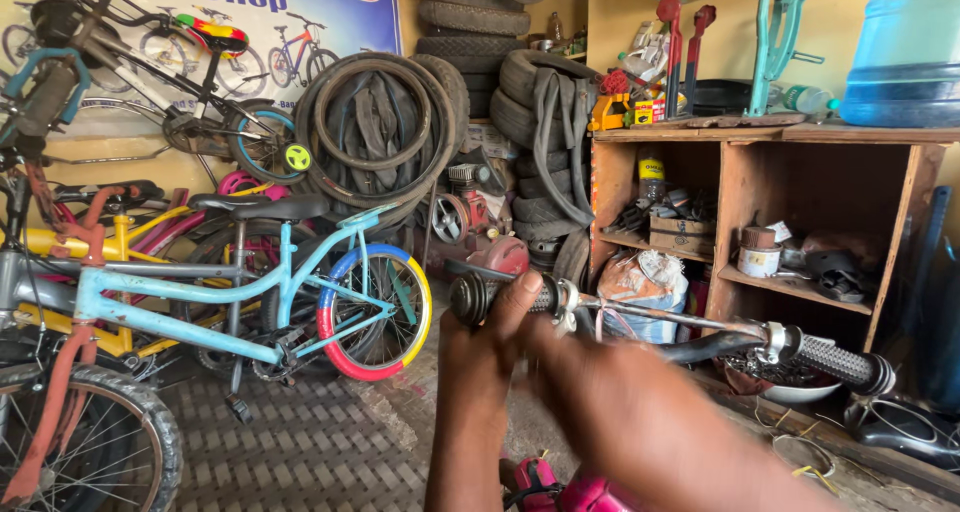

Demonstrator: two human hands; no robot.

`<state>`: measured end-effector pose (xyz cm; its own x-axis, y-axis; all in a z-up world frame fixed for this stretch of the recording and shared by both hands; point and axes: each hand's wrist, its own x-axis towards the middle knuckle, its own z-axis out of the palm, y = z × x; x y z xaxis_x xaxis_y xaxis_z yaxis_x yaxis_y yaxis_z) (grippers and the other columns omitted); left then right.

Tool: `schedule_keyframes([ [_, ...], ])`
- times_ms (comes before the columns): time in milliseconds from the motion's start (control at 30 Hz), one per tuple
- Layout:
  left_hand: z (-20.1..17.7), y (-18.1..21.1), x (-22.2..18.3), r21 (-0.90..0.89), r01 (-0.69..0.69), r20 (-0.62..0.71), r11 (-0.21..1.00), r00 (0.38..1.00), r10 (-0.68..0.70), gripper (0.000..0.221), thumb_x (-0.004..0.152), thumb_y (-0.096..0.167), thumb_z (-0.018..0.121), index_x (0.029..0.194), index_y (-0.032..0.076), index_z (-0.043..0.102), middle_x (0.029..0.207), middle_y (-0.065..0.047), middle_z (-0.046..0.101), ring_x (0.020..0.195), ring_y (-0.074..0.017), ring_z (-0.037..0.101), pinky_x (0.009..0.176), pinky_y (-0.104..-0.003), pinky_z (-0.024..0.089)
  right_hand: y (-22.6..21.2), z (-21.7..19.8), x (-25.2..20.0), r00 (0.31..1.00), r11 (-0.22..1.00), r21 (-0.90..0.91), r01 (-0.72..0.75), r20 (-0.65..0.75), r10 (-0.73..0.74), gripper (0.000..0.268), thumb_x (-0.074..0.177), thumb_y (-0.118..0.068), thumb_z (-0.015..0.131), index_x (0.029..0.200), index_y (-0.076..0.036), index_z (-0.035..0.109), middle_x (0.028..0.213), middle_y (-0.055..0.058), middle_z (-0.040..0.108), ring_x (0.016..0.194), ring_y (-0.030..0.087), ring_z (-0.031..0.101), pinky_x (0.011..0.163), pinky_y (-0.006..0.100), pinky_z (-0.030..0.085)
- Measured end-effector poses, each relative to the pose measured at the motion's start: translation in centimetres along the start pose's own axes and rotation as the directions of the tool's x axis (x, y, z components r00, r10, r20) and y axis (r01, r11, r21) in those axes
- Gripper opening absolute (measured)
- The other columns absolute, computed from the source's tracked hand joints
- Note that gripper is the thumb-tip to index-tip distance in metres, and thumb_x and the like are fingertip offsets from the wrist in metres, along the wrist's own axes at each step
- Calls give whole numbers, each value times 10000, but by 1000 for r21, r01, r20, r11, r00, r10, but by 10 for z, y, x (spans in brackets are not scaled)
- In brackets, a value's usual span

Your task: The person works on the handlebars and grip of a pink bicycle, using a wrench and a screwdriver to loosen and tighten components, and slides a new black rubber grip onto the handlebar end.

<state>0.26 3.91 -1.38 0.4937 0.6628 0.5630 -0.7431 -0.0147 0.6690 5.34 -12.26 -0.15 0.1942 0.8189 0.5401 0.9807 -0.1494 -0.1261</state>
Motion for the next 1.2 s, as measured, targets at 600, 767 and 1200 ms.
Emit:
schedule_keyframes([
  [600, 9, -5, -2, 126, 121, -123, 985, 987, -106, 400, 787, 349, 820, 1018, 29, 761, 669, -58, 708, 559, -121, 675, 498, -244, 522, 22, -52, 52, 947, 927, 370, -68, -269, 177, 204, 980, -248, 562, 1015, -56, 621, 598, 86, 654, 514, 177, 604, 494, 355, 499],
  [767, 10, -4, -2, 137, 137, -140, 981, 983, -118, 363, 799, 311, 806, 1036, 40, 759, 675, -65, 712, 562, -129, 681, 494, -255, 530, 52, -41, 48, 801, 774, 526, -352, -258, 540, 295, 996, -300, 627, 941, -14, 674, 616, 72, 606, 525, 144, 525, 490, 336, 433],
  [1200, 12, -4, -5, 142, 135, -160, 981, 981, -112, 391, 798, 336, 807, 1033, 28, 758, 695, -73, 736, 579, -139, 705, 500, -250, 527, 82, 70, -16, 650, 453, 865, -213, -221, 727, 94, 950, -126, 640, 1001, -77, 579, 673, 57, 618, 496, 128, 476, 423, 288, 358],
])
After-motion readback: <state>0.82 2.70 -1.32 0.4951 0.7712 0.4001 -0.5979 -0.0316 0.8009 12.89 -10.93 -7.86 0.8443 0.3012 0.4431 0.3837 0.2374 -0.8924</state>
